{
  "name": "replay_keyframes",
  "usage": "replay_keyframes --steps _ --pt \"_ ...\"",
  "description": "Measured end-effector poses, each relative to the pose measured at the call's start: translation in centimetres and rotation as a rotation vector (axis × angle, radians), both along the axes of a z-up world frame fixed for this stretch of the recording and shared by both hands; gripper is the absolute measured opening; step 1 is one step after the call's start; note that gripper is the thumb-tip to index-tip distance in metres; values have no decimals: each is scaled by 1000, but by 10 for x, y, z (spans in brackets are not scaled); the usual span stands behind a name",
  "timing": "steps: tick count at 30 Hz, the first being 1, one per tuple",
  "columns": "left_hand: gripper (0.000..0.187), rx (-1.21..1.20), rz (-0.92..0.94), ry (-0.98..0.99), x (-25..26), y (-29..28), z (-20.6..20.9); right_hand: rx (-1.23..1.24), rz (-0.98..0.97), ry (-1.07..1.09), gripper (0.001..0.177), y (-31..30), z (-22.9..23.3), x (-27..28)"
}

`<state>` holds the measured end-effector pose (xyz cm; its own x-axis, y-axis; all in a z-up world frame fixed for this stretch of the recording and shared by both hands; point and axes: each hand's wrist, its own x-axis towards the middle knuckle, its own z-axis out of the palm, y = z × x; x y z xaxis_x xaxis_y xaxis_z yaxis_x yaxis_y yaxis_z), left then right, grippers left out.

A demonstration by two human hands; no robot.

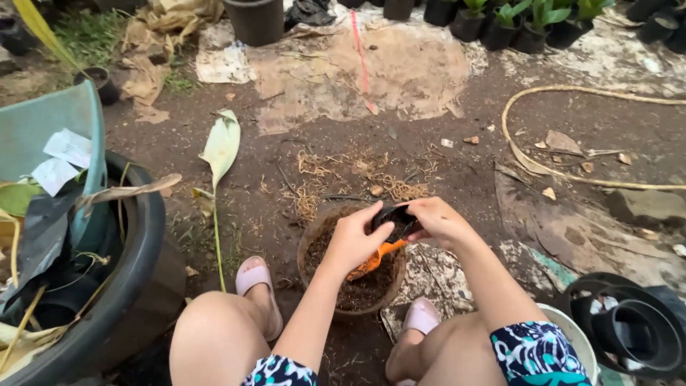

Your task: Filling small plastic seedling pots with soil using a hand trowel from a larger container.

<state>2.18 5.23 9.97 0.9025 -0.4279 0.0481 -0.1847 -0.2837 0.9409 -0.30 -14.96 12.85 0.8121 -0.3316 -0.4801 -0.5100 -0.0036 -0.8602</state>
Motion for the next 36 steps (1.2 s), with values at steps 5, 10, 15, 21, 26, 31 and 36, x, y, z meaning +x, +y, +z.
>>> replay_keyframes --steps 5,10,15,21,26,31,36 --pt "34 291 62 -224 9 -4 19 -62 70 -84 37 14 -11 12" --pt "36 432 213 -240 42 -2 6 -348 204 -200 50 23 -15 32" --pt "30 539 304 -263 72 24 3 -448 197 -345 48 50 -5 45" --pt "28 512 263 -318 68 56 33 -594 274 -346 34 74 -20 62" --pt "24 526 315 -289 71 81 40 -647 271 -433 21 98 6 59" --pt "22 538 295 -342 64 116 46 -490 293 -489 16 127 17 65" --pt "23 504 316 -312 40 166 68 -273 431 -583 18 170 42 54"
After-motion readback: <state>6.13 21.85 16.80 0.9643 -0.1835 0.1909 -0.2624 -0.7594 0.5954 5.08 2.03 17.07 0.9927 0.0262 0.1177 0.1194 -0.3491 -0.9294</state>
